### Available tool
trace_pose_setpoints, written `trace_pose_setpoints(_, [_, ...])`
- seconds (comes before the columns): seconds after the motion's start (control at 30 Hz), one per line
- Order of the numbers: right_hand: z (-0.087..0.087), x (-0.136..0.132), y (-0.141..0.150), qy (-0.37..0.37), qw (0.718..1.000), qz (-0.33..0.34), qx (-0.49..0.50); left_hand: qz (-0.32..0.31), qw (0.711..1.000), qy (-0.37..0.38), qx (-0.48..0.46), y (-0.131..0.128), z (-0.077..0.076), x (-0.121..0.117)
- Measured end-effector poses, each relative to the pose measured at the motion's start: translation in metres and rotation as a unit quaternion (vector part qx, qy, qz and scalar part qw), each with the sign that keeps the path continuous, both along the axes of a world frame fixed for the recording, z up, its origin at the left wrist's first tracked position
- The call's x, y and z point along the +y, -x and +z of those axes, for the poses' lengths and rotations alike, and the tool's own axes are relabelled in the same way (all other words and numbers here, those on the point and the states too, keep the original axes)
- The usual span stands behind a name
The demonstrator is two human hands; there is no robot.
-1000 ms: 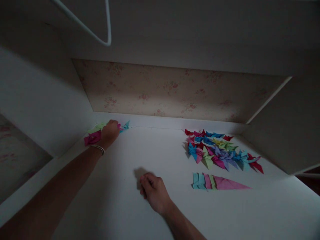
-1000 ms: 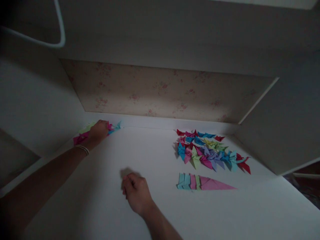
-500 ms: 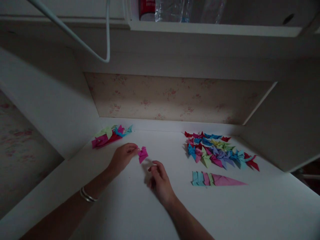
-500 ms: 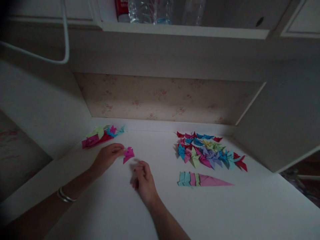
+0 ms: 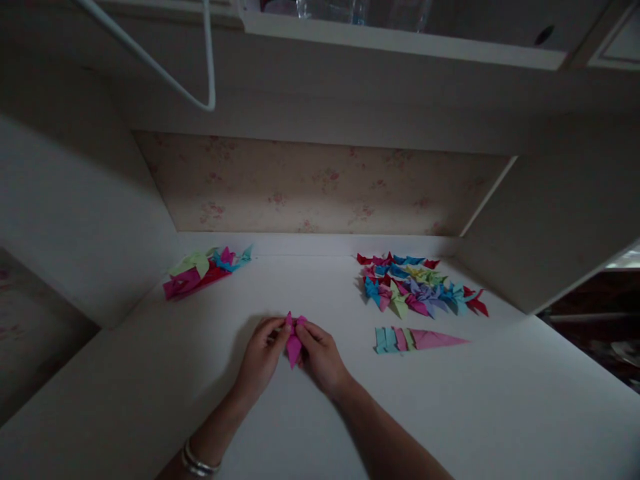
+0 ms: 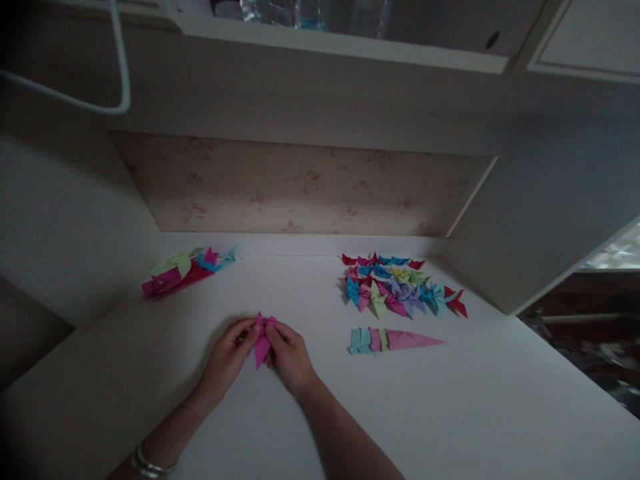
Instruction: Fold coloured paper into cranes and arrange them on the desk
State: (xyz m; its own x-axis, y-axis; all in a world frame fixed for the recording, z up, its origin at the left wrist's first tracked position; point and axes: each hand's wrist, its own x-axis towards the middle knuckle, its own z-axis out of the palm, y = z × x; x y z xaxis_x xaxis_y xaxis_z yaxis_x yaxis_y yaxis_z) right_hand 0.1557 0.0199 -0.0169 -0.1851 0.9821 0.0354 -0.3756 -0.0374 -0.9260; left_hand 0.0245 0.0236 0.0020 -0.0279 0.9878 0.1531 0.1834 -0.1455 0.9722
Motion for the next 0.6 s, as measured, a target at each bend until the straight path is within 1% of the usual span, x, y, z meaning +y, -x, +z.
trace_pose_setpoints(0.1, [0.002,0.0,0.0,0.004,1.0,-0.016,0.006,-0.019,1.0,-0.005,0.008,0.001,-0.001,0.0])
trace_pose_setpoints(0.27, [0.004,-0.004,-0.001,0.016,1.0,-0.019,0.005,-0.045,0.998,0.045,-0.03,0.0,0.006,-0.003])
trace_pose_setpoints(0.4, [0.006,-0.008,0.0,0.016,1.0,-0.013,-0.006,-0.048,0.996,0.07,-0.039,-0.001,0.009,-0.005])
trace_pose_setpoints(0.6, [0.0,-0.007,0.0,0.021,0.999,-0.021,-0.025,-0.043,0.993,0.094,-0.053,-0.001,0.006,-0.004])
